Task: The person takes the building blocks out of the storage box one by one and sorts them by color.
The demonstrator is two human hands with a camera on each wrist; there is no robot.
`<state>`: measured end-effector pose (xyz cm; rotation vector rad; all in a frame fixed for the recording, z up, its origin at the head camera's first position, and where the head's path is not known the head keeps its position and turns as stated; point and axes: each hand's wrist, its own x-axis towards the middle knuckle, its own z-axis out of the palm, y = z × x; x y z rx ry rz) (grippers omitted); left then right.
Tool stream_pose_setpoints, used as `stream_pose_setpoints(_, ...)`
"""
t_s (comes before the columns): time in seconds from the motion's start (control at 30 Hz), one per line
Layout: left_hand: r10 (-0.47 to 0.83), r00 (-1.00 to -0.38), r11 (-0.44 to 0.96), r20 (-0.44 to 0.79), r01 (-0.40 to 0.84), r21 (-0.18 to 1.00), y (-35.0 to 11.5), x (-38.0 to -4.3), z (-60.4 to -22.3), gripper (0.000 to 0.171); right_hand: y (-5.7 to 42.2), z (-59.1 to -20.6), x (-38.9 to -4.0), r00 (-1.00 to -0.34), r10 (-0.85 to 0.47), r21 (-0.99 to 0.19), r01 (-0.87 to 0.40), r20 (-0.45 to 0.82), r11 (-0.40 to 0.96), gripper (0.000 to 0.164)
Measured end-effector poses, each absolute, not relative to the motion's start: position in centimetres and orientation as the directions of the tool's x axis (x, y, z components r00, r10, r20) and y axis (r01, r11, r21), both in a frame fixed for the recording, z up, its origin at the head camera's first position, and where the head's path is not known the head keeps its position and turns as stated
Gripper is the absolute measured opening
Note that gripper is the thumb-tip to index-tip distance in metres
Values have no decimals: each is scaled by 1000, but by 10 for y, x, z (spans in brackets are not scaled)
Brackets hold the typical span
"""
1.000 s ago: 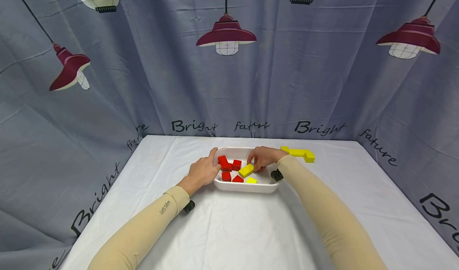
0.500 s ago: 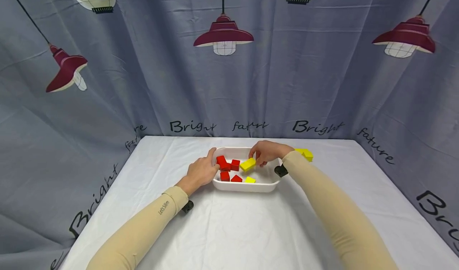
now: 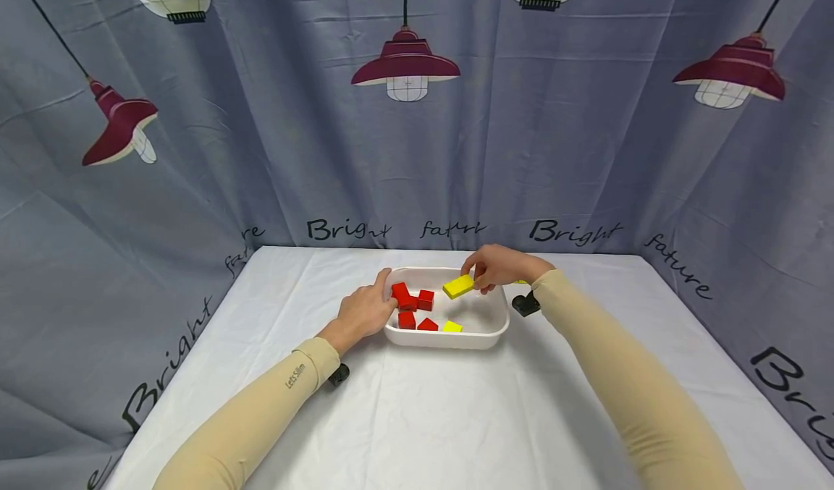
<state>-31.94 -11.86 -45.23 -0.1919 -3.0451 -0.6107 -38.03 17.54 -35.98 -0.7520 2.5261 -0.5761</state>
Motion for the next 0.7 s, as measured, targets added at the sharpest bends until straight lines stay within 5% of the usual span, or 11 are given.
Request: stream_pose_setpoints(0.7, 125, -991, 914, 54, 137, 381, -119, -320, -452, 67, 231, -350, -381, -831, -506, -536, -324, -232, 779, 39)
